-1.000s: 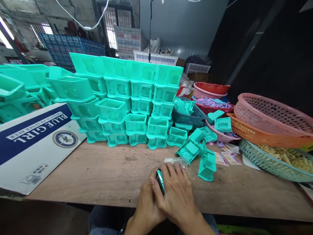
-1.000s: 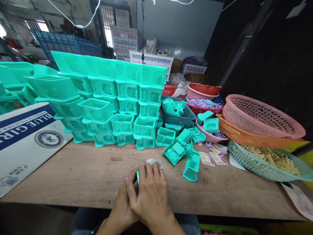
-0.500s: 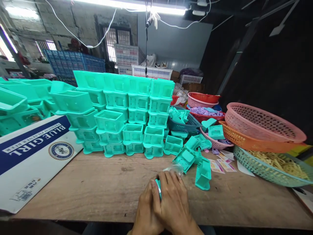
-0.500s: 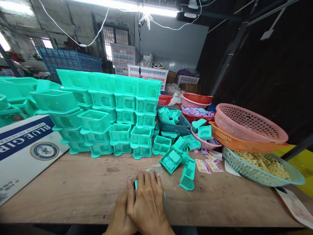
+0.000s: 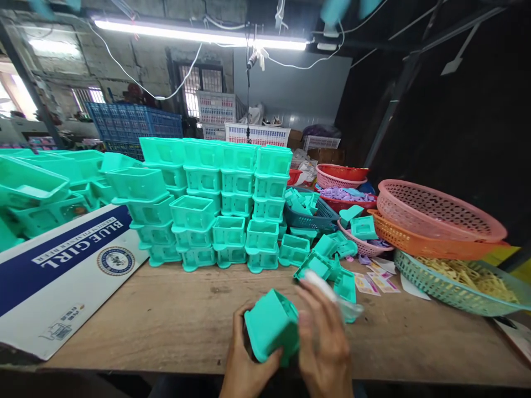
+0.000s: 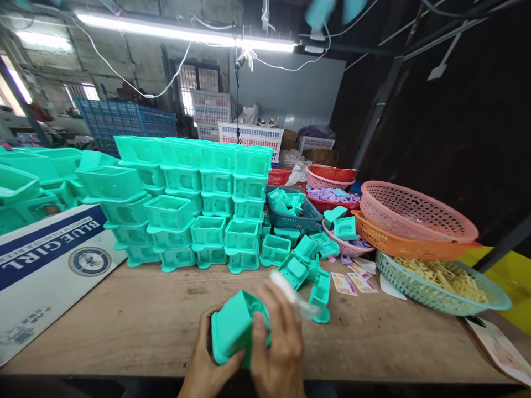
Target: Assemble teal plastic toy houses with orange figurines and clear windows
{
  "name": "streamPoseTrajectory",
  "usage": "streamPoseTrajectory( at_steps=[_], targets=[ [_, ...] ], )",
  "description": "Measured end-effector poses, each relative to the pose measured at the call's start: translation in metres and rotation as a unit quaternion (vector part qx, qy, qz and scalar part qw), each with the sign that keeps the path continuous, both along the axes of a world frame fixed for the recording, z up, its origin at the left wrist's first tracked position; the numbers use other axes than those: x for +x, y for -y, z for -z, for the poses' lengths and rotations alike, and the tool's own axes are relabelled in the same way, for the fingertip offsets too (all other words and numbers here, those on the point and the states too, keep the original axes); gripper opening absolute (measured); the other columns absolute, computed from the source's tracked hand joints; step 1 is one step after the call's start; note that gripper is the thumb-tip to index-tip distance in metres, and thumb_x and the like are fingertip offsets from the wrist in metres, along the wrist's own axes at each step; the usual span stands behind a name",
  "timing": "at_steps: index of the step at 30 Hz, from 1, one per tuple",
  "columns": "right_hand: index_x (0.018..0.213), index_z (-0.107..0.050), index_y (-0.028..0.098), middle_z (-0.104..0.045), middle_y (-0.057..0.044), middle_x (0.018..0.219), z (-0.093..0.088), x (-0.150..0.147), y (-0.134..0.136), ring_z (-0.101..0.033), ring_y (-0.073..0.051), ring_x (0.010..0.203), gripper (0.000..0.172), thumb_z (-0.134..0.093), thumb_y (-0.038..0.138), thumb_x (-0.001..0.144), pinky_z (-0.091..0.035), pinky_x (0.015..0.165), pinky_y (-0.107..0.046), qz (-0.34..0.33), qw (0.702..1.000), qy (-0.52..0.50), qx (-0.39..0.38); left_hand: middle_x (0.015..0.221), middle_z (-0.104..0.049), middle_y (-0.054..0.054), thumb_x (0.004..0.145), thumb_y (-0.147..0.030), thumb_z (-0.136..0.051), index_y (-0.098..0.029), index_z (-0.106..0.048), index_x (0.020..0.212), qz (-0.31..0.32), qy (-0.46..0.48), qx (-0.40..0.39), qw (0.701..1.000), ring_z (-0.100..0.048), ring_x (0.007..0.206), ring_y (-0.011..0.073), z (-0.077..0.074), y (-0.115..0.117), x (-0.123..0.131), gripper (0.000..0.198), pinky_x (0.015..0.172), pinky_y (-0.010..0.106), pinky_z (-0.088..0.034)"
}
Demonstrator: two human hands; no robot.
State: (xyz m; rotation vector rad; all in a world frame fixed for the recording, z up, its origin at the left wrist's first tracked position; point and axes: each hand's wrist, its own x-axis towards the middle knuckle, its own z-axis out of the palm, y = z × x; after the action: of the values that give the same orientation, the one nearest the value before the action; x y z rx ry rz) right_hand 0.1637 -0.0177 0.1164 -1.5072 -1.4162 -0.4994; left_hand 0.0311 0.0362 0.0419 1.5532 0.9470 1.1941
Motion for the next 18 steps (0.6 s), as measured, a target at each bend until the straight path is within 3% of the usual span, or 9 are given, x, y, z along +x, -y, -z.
streamPoseTrajectory(
  at_steps=[2,4,7,10,12,15,18],
  targets=[
    [0.135,-0.063,0.022,-0.068,-0.013,0.140,0.014,0.012,0.002,-0.061,-0.029,0.132,0.038,-0.045,0.039,0.105,-0.050,0.106,-0.048,0.028,0.988,-0.152,-0.018,0.121,-0.066,0.009,0.071,-0.032,-0.073,-0.024,-0.042,0.129,0.001,-0.006,-0.007,1.000,-0.069,0.110,0.0299,0.000,-0.004,-0.007,0.066,0.097,0.047,-0.059],
    [0.131,-0.067,0.022,-0.072,-0.013,0.134,0.031,0.019,0.003,-0.066,-0.030,0.125,0.045,-0.048,0.052,0.103,-0.055,0.103,-0.047,0.017,0.962,-0.260,-0.083,0.125,-0.062,0.011,0.068,-0.028,-0.074,-0.022,-0.046,0.125,0.004,-0.053,0.007,0.999,-0.066,0.118,0.0321,-0.001,-0.007,-0.015,0.064,0.101,0.050,-0.057],
    [0.126,-0.070,0.024,-0.074,-0.012,0.131,0.053,0.022,0.007,-0.066,-0.031,0.126,0.052,-0.055,0.063,0.096,-0.053,0.107,-0.049,-0.027,0.925,-0.341,-0.166,0.141,-0.050,0.018,0.065,-0.026,-0.080,-0.018,-0.050,0.126,0.018,-0.137,0.056,0.989,-0.051,0.139,0.0399,-0.004,-0.010,-0.029,0.068,0.116,0.060,-0.045],
    [0.125,-0.072,0.024,-0.073,-0.012,0.132,0.059,0.021,0.007,-0.064,-0.031,0.129,0.058,-0.057,0.070,0.092,-0.046,0.114,-0.053,-0.046,0.895,-0.403,-0.185,0.151,-0.043,0.021,0.066,-0.030,-0.086,-0.017,-0.040,0.144,0.044,-0.169,0.078,0.982,-0.041,0.148,0.0423,-0.007,-0.012,-0.038,0.091,0.121,0.065,-0.037],
    [0.124,-0.073,0.023,-0.072,-0.013,0.134,0.058,0.023,0.002,-0.064,-0.031,0.130,0.063,-0.056,0.074,0.091,-0.043,0.117,-0.053,-0.072,0.864,-0.467,-0.171,0.151,-0.045,0.020,0.066,-0.030,-0.089,-0.018,-0.034,0.149,0.071,-0.160,0.079,0.981,-0.043,0.147,0.0404,-0.010,-0.012,-0.037,0.100,0.121,0.064,-0.038],
    [0.123,-0.074,0.022,-0.072,-0.013,0.134,0.055,0.022,-0.015,-0.064,-0.030,0.129,0.071,-0.051,0.080,0.090,-0.044,0.116,-0.050,-0.117,0.826,-0.529,-0.153,0.142,-0.056,0.015,0.066,-0.024,-0.091,-0.019,-0.039,0.144,0.090,-0.134,0.055,0.985,-0.056,0.135,0.0352,-0.016,-0.013,-0.029,0.094,0.115,0.056,-0.047],
    [0.113,-0.077,0.020,-0.080,-0.012,0.113,0.056,0.017,-0.030,-0.072,-0.030,0.113,0.079,-0.040,0.085,0.090,-0.055,0.102,-0.047,-0.141,0.812,-0.546,-0.152,0.127,-0.065,0.009,0.063,-0.016,-0.091,-0.021,-0.049,0.133,0.089,-0.119,0.032,0.988,-0.065,0.119,0.0304,-0.021,-0.014,-0.019,0.082,0.104,0.048,-0.055]
  ],
)
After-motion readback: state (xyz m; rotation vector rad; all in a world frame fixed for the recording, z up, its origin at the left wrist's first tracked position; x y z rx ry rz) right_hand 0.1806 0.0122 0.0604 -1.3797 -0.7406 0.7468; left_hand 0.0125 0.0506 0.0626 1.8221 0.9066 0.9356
